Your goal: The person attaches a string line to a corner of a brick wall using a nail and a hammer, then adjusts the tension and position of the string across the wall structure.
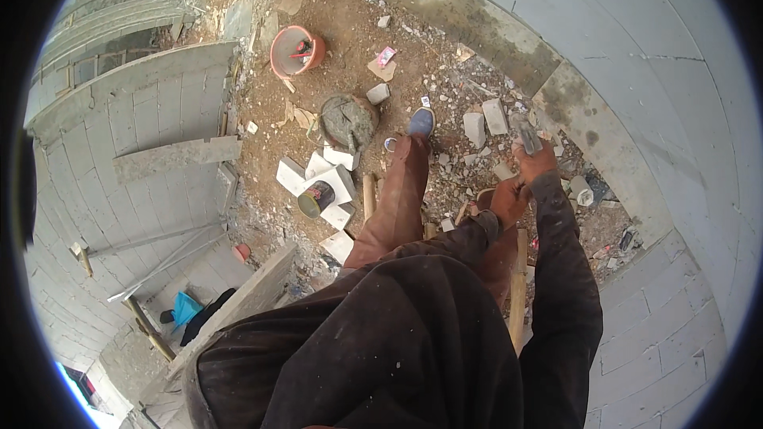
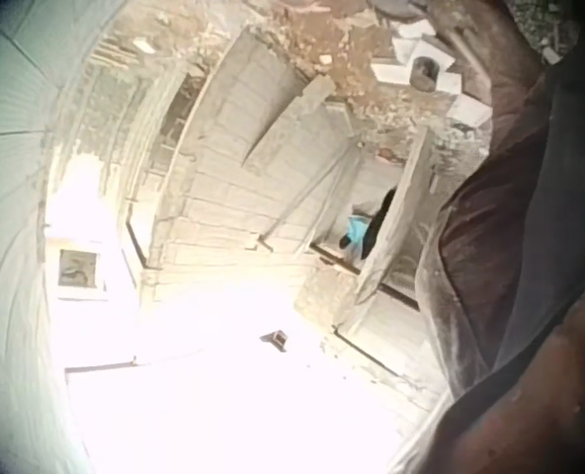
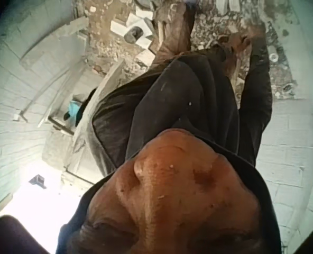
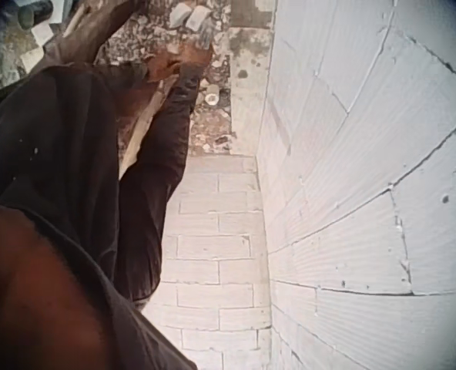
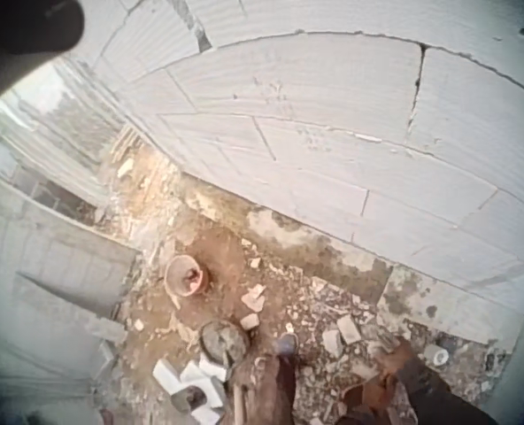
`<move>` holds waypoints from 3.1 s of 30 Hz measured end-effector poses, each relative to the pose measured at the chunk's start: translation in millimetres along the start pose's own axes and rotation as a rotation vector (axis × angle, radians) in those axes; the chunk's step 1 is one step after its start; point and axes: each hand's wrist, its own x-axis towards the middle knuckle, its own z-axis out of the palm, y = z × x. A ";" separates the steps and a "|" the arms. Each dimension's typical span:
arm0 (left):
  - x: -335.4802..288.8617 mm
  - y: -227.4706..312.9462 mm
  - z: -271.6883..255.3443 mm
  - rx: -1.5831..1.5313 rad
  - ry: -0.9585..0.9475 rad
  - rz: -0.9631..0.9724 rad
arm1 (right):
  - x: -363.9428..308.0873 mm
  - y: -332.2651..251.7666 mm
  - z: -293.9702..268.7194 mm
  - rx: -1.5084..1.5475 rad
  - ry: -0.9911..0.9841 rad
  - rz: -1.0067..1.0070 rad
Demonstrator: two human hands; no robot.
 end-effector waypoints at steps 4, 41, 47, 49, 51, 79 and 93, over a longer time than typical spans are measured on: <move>20.1 14.8 -32.1 0.198 -0.170 -0.066 | 3.3 62.5 -29.3 0.291 0.217 0.323; 440.6 -189.8 -804.8 0.676 0.529 -0.361 | -9.0 89.6 -57.9 0.158 0.685 0.579; 435.6 -153.0 -692.4 0.762 0.768 -0.304 | 8.3 88.3 -53.6 0.180 0.670 0.585; 427.1 -153.6 -663.5 0.745 0.765 -0.269 | 12.5 84.3 -53.1 0.228 0.652 0.588; 424.2 -162.2 -626.3 0.748 0.767 -0.229 | 11.1 85.1 -53.4 0.260 0.642 0.589; 225.6 -182.3 -103.9 0.851 0.059 -0.114 | -49.9 167.2 -177.5 0.198 0.777 0.396; 286.8 -208.5 -126.0 -0.251 0.157 -0.710 | -101.1 236.7 -219.5 -0.156 0.795 0.131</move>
